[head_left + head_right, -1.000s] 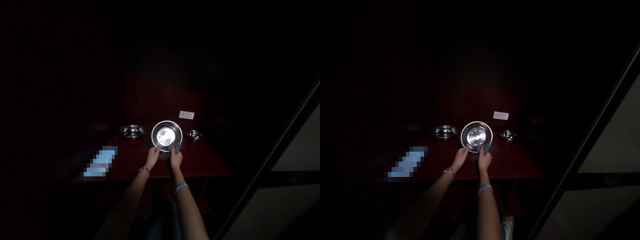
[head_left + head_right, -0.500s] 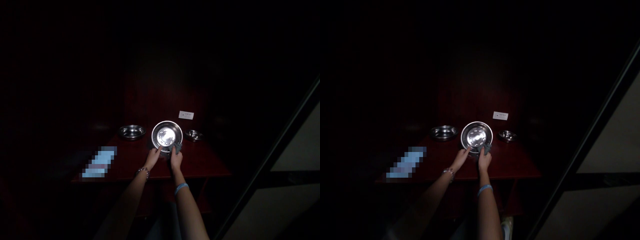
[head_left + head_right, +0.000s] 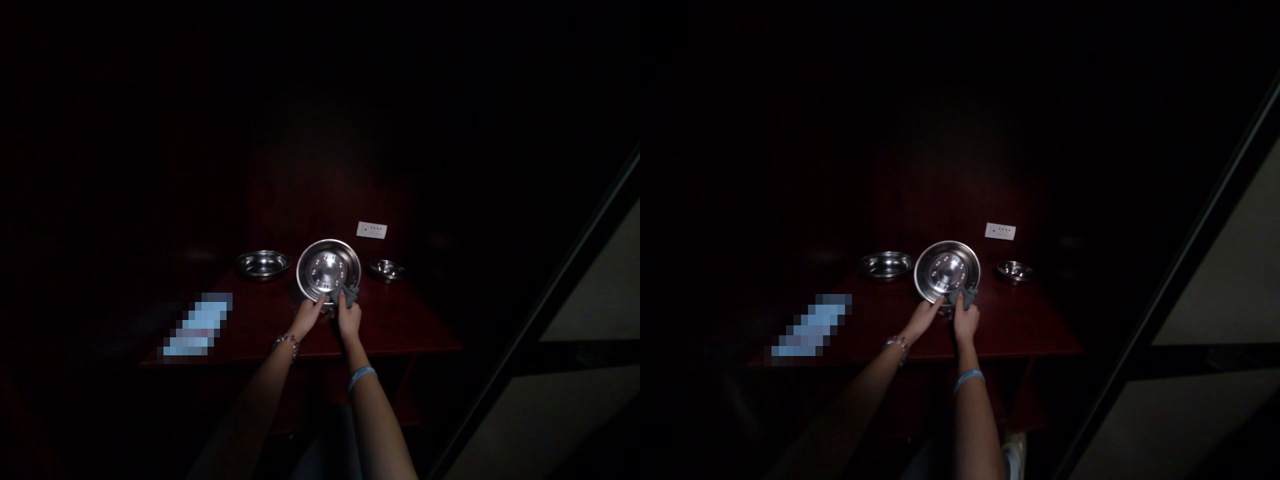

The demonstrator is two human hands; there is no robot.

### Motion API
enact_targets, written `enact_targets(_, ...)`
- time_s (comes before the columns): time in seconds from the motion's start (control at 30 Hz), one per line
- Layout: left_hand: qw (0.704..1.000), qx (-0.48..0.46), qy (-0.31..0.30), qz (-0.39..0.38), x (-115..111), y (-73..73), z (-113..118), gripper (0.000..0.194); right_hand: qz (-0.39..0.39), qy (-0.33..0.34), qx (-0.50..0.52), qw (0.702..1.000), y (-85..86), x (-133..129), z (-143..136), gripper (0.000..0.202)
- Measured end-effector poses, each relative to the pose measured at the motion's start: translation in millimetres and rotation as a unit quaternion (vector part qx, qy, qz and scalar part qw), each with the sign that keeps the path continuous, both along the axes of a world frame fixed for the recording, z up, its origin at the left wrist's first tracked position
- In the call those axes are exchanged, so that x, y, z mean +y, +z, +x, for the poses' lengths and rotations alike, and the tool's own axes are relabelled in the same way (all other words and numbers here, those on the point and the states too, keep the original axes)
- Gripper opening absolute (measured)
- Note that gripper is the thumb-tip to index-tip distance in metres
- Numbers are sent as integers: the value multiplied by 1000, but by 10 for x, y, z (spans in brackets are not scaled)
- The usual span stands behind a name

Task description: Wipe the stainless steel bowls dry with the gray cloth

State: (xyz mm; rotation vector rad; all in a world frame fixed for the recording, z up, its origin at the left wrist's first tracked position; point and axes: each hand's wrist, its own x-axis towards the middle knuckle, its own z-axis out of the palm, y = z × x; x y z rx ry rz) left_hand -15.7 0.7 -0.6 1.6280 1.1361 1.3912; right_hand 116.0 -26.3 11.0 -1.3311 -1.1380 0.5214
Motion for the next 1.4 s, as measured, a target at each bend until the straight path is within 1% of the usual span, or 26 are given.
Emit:
enact_targets(0.17,998,-46,35,31,-7,45,15,45,-28,-4,-6,1000,12,12,5,56)
enact_targets(0.27,995,-81,42,40,-19,78,20,48,-40,-10,3,999,21,17,18,57)
enact_targets(0.4,992,-112,48,26,-41,112,21,48,-25,-31,22,999,24,19,28,56)
enact_targets(0.5,989,-129,73,1,-67,135,9,48,-10,-39,32,999,25,16,25,55)
enact_targets(0.6,985,-142,92,-26,-101,165,-9,54,4,-42,47,998,26,13,21,54)
enact_targets(0.73,981,-165,99,-9,-146,216,-22,60,18,-38,68,997,24,14,19,54)
enact_targets(0.9,980,-165,113,-4,-172,237,-29,58,25,-36,82,996,19,17,17,54)
enact_targets(0.97,981,-164,105,-3,-169,228,-27,55,28,-36,86,995,17,16,19,54)
enact_targets(1.07,984,-164,71,15,-157,207,-10,51,31,-39,93,994,13,15,27,54)
enact_targets(1.17,987,-152,32,27,-149,192,22,55,41,-40,109,992,7,13,34,54)
enact_targets(1.23,990,-134,14,27,-155,191,42,57,52,-28,124,991,3,15,34,54)
enact_targets(1.4,997,-55,-30,34,-173,169,58,48,71,20,156,985,-2,33,24,56)
